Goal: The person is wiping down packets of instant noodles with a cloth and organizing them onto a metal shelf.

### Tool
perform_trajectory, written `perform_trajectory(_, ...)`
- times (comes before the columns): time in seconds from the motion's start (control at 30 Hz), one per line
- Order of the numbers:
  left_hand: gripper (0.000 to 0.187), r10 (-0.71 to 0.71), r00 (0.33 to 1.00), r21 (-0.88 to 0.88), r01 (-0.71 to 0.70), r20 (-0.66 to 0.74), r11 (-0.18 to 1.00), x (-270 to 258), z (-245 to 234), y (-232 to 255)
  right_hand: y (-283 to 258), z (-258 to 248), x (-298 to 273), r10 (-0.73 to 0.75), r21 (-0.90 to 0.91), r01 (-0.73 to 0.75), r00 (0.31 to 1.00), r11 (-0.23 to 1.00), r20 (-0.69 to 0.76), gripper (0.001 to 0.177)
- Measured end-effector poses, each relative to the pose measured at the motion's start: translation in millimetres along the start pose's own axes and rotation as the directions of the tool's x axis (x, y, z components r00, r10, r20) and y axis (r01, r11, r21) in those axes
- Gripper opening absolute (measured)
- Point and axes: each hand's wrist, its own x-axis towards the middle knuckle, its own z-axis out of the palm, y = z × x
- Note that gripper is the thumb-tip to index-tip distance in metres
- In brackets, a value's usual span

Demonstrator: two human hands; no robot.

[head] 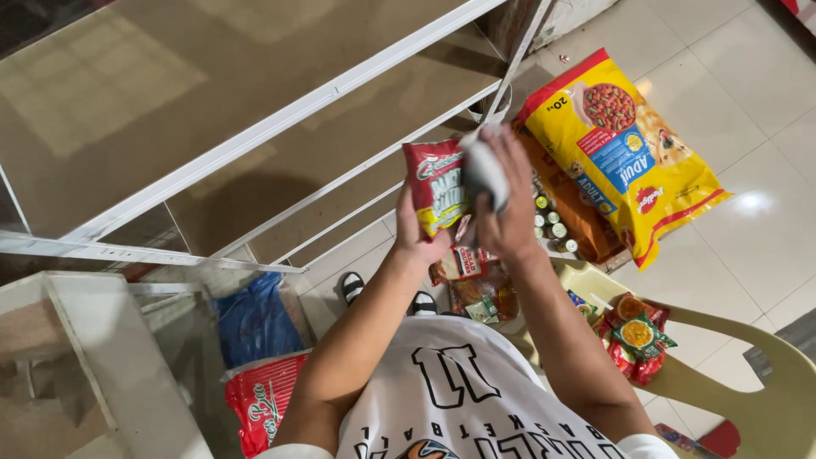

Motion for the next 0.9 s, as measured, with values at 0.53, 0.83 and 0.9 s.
perform_trajectory(0.53, 0.047, -0.107, 0.993, -0.016, 0.106, -0.041, 0.994, -3, 51, 4, 17, -10, 14, 0.139, -0.258, -0.161, 0.985, 0.953, -0.104, 0.048)
perform_trajectory(0.83, 0.067, -0.089, 0.991, -0.123, 0.101, 0.101, 0.987, -8, 21, 1, -29, 3, 2, -0.251, 0.054, 0.248, 0.967, 0.967, 0.048, 0.058)
perform_trajectory(0.9, 0.071, -0.075, 0.989, -0.138, 0.093, 0.128, 0.986, -7, 10, 4, -4, -2, -9, -0.047, -0.096, 0.051, 0.998, 0.994, 0.042, 0.060)
